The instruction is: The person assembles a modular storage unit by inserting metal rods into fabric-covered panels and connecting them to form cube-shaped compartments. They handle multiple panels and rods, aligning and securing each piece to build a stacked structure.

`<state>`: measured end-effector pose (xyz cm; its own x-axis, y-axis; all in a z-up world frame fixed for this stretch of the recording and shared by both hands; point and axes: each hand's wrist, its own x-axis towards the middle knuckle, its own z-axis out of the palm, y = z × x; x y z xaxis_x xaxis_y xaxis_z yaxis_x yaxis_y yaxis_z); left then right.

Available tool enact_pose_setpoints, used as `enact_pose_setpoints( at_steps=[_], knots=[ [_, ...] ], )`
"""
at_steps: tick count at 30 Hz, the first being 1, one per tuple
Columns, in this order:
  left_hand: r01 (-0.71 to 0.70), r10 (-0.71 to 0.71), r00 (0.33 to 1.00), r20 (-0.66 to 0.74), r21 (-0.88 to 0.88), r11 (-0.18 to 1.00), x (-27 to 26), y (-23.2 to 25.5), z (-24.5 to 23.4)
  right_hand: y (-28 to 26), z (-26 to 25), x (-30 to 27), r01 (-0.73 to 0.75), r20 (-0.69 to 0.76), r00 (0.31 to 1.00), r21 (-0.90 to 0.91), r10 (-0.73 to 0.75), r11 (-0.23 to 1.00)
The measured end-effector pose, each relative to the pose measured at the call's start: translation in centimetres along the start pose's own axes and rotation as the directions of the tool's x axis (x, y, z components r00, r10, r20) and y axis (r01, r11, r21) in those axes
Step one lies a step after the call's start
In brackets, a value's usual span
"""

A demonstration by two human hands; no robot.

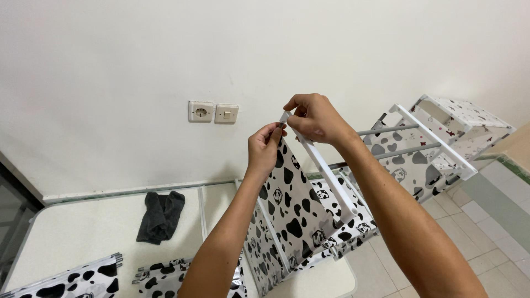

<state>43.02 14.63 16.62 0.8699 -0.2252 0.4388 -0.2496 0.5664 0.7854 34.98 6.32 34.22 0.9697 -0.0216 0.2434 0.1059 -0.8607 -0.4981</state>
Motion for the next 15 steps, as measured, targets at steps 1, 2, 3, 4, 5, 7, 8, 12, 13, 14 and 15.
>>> enact_pose_setpoints(
  at_steps=[1, 2, 3, 4, 5, 7, 8, 12, 13, 14, 15],
  knots=[
    [-0.009, 0.009, 1.0, -0.001, -0.001, 1.0, 0.0, -0.1, 0.0, -0.1, 0.0, 0.0, -0.002, 0.001, 1.0, 0.008, 0.002, 1.0],
    [-0.021, 0.021, 1.0, -0.014, 0.005, 1.0, -0.1, -0.3, 0.1, -0.1, 0.0, 0.0, -0.003, 0.002, 1.0, 0.017, 0.003, 1.0],
    [-0.034, 0.034, 0.999, -0.027, 0.011, 0.999, -0.1, -0.4, 0.2, -0.2, 0.0, 0.1, -0.001, 0.002, 1.0, 0.006, 0.001, 1.0],
    [-0.047, 0.047, 0.998, -0.04, 0.017, 0.999, -0.1, -0.5, 0.2, -0.4, 0.1, 0.1, 0.001, 0.002, 1.0, -0.005, -0.001, 1.0],
    [-0.045, 0.045, 0.998, -0.049, 0.009, 0.999, -0.1, -0.5, 0.4, -0.4, 0.1, 0.1, 0.001, 0.001, 1.0, -0.017, -0.001, 1.0],
    [-0.042, 0.041, 0.997, -0.067, -0.007, 0.999, -0.2, -0.6, 0.7, -0.6, 0.0, 0.1, -0.009, 0.004, 1.0, 0.002, 0.009, 1.0],
    [-0.044, 0.045, 0.997, -0.07, 0.004, 0.999, -0.2, -0.6, 0.8, -0.6, 0.0, 0.0, -0.015, 0.004, 1.0, 0.012, 0.015, 1.0],
    [-0.027, 0.035, 0.993, -0.111, 0.07, 0.997, -0.4, -0.1, 1.1, -0.9, -0.1, 0.2, -0.03, 0.008, 1.0, 0.019, 0.03, 0.999],
    [-0.012, 0.024, 0.992, -0.126, 0.089, 0.996, -0.6, -0.1, 1.3, -0.9, -0.1, 0.2, -0.029, 0.011, 1.0, 0.011, 0.029, 1.0],
    [-0.023, 0.036, 0.99, -0.134, 0.098, 0.995, -0.6, 0.0, 1.4, -0.9, -0.1, 0.2, -0.028, 0.014, 1.0, 0.003, 0.028, 1.0],
    [-0.034, 0.049, 0.989, -0.14, 0.108, 0.994, -0.6, 0.1, 1.6, -1.0, -0.2, 0.2, -0.016, 0.013, 1.0, -0.013, 0.016, 1.0]
  ],
)
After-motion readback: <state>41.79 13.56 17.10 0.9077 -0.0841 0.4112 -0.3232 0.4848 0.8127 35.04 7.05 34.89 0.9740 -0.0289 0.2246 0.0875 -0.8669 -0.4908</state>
